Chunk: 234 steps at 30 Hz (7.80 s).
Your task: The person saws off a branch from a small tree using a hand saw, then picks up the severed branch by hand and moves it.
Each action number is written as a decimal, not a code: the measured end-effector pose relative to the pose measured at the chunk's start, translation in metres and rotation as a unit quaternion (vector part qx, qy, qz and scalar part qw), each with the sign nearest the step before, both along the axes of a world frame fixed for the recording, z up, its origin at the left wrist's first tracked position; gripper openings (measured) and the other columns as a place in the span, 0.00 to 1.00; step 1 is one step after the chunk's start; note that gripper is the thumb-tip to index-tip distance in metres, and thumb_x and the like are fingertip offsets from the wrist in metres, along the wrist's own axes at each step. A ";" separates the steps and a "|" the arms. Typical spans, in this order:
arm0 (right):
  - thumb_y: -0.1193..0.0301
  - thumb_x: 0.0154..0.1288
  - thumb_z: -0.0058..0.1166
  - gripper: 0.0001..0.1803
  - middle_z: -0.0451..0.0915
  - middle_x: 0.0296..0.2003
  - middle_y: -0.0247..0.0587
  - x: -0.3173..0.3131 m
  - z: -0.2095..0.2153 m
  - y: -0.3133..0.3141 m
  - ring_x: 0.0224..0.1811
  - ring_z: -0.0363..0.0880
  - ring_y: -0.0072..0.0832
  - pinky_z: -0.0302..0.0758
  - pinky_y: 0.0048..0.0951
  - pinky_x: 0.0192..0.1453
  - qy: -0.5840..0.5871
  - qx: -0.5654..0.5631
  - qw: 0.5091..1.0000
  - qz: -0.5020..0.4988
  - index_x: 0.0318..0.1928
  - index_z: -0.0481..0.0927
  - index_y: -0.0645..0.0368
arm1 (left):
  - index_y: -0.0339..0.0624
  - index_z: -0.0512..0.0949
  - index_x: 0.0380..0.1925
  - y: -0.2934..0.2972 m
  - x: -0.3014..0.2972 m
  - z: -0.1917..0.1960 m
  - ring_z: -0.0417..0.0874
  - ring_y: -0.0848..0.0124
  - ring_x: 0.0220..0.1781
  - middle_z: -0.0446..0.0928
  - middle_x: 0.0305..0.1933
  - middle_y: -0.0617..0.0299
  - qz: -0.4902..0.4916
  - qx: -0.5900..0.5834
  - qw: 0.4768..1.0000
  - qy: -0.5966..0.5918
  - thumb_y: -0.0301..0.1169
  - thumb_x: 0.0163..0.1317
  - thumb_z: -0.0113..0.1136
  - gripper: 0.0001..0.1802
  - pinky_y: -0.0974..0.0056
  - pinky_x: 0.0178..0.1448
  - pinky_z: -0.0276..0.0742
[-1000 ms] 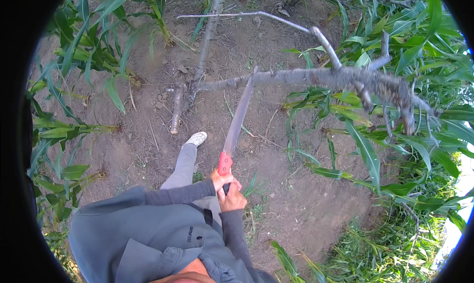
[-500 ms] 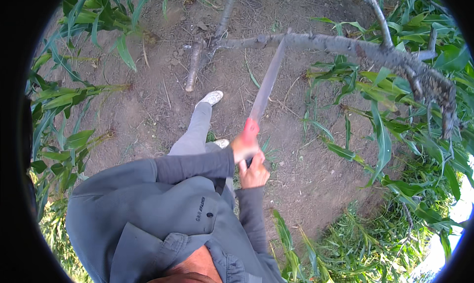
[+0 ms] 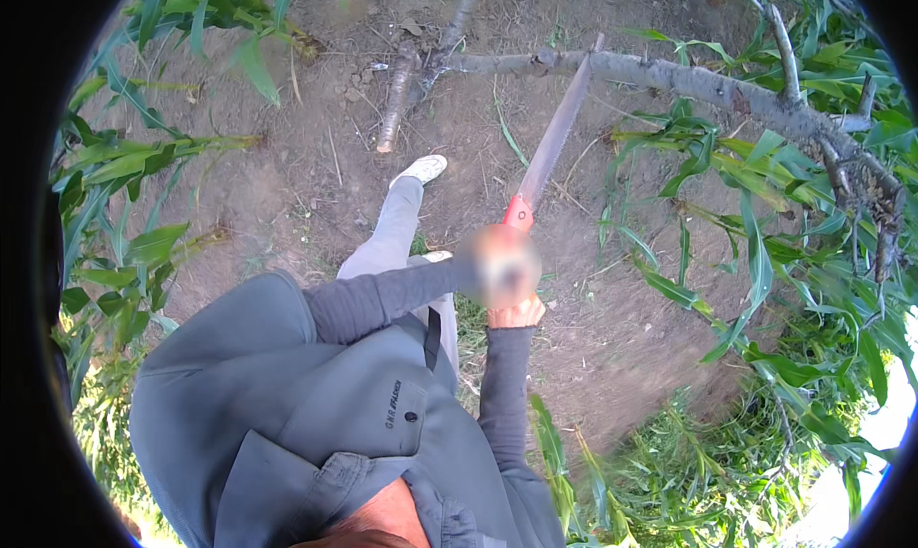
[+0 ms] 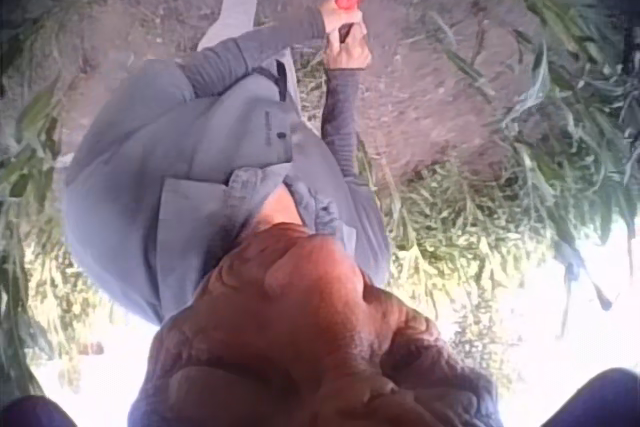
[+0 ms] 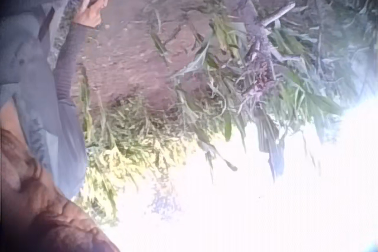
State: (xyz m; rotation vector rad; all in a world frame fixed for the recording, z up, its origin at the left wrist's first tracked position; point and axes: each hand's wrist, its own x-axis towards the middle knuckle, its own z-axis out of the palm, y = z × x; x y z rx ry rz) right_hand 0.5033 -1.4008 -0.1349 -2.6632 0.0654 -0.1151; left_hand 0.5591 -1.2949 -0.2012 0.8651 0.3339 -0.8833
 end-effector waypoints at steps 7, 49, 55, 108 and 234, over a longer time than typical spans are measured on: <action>0.58 0.59 0.56 0.20 0.80 0.26 0.48 0.002 0.000 0.013 0.23 0.79 0.49 0.75 0.44 0.27 -0.063 0.028 0.998 -0.007 0.47 0.74 0.57 | 0.40 0.76 0.39 0.000 0.022 0.030 0.79 0.75 0.36 0.77 0.39 0.64 -0.009 0.043 0.997 -0.056 0.29 0.56 0.60 0.10 0.66 0.42 0.76; 0.47 0.61 0.51 0.27 0.78 0.24 0.57 0.071 0.035 -0.002 0.26 0.80 0.54 0.73 0.54 0.29 0.106 0.007 0.991 -0.076 0.47 0.70 0.57 | 0.34 0.73 0.33 -0.026 0.089 0.040 0.83 0.60 0.30 0.78 0.27 0.52 0.019 -0.046 0.999 0.013 0.22 0.54 0.55 0.06 0.56 0.39 0.82; 0.49 0.65 0.47 0.24 0.78 0.26 0.55 0.135 0.020 -0.020 0.27 0.79 0.51 0.74 0.51 0.30 0.090 -0.075 0.992 -0.053 0.46 0.70 0.59 | 0.33 0.75 0.26 -0.055 0.157 -0.006 0.82 0.62 0.27 0.78 0.22 0.56 0.062 -0.073 0.994 -0.050 0.26 0.53 0.58 0.06 0.58 0.33 0.79; 0.53 0.65 0.48 0.22 0.78 0.22 0.49 0.132 -0.010 -0.043 0.23 0.78 0.48 0.72 0.50 0.28 -0.035 -0.081 0.996 -0.025 0.49 0.71 0.57 | 0.32 0.76 0.26 -0.075 0.158 -0.011 0.83 0.63 0.26 0.80 0.24 0.51 0.059 -0.022 0.998 -0.029 0.28 0.51 0.59 0.08 0.59 0.33 0.80; 0.57 0.68 0.51 0.15 0.69 0.24 0.33 0.099 -0.004 -0.019 0.19 0.68 0.20 0.68 0.25 0.19 -0.027 0.905 0.351 -0.238 0.46 0.68 0.51 | 0.43 0.80 0.18 -0.160 0.295 0.320 0.79 0.61 0.17 0.75 0.13 0.56 -0.105 0.591 0.133 -0.788 0.81 0.38 0.48 0.47 0.56 0.26 0.75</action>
